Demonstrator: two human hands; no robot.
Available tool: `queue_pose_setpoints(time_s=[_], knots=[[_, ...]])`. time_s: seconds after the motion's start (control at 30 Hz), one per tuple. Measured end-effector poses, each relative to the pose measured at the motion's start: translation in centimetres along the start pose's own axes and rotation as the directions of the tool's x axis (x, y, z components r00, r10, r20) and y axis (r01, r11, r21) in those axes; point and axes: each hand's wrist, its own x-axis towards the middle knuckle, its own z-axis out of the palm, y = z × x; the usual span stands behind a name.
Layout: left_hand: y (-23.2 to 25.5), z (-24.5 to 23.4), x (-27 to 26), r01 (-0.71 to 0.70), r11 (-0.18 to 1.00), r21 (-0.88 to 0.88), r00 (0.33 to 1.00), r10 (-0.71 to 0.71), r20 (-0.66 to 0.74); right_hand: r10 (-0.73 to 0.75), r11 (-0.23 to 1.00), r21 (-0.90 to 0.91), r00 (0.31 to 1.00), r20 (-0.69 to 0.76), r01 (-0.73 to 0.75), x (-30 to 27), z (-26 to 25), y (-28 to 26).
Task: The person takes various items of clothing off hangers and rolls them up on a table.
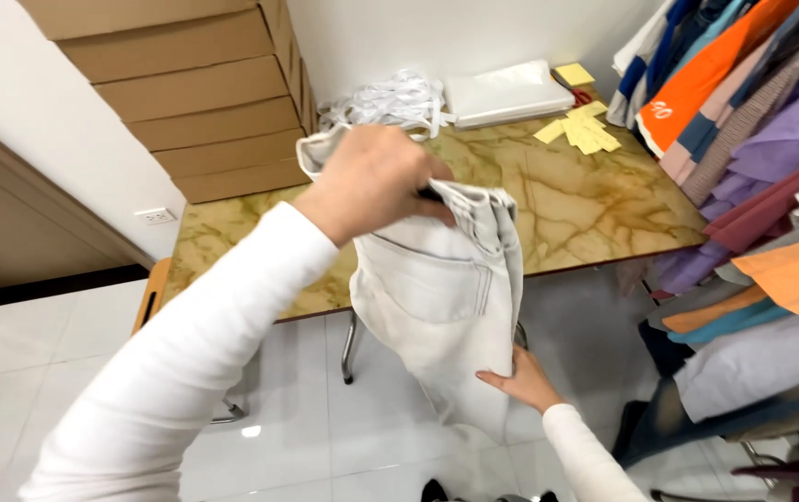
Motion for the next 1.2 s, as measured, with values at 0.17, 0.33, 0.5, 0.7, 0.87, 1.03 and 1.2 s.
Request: queue_pose_setpoints(time_s=[0.17,0.33,0.5,0.7,0.87,1.03,1.2], knots=[[-1.5,-3.3,-3.4,0.064,0.997,-0.041,0.985,-0.07,-0.161,0.066,0.996,-0.064,0.996,0.067,-0.061,3.1,6.3,4.7],[-0.7,-5.4,-6.6,0.139,0.976,-0.168,0.968,-0.17,-0.185,0.11,0.881,-0.468,0.993,0.05,-0.074,5.1,10.4,6.9],[0.7,-6.0,-8.3,0.162,0.943,-0.289,0.949,-0.229,-0.217,-0.042,0.991,-0.132,0.958,-0.284,0.004,6.3,11.2,10.2],[-3.0,-5.7,-11.6,0.371,0.877,-0.306,0.869,-0.444,-0.217,-0.227,0.965,-0.262,0.608,-0.761,0.033,10.0,3.7,20.4],[-11.1,-3.7,-21.0,0.768,0.543,-0.339,0.513,-0.839,-0.182,-0.321,0.939,-0.171,0.58,-0.749,0.3,17.6,-16.2,15.0],[-20.8,2.7,-30.4,0.923,-0.062,-0.379,-0.073,-0.997,-0.016,-0.268,0.917,-0.354,0.94,-0.209,0.183,34.3,-24.7,-1.2],[-27.5,14.9,-38.0,0.889,-0.422,-0.177,-0.408,-0.906,0.11,0.048,0.617,-0.775,0.977,0.208,0.135,50.8,-11.2,-1.6]])
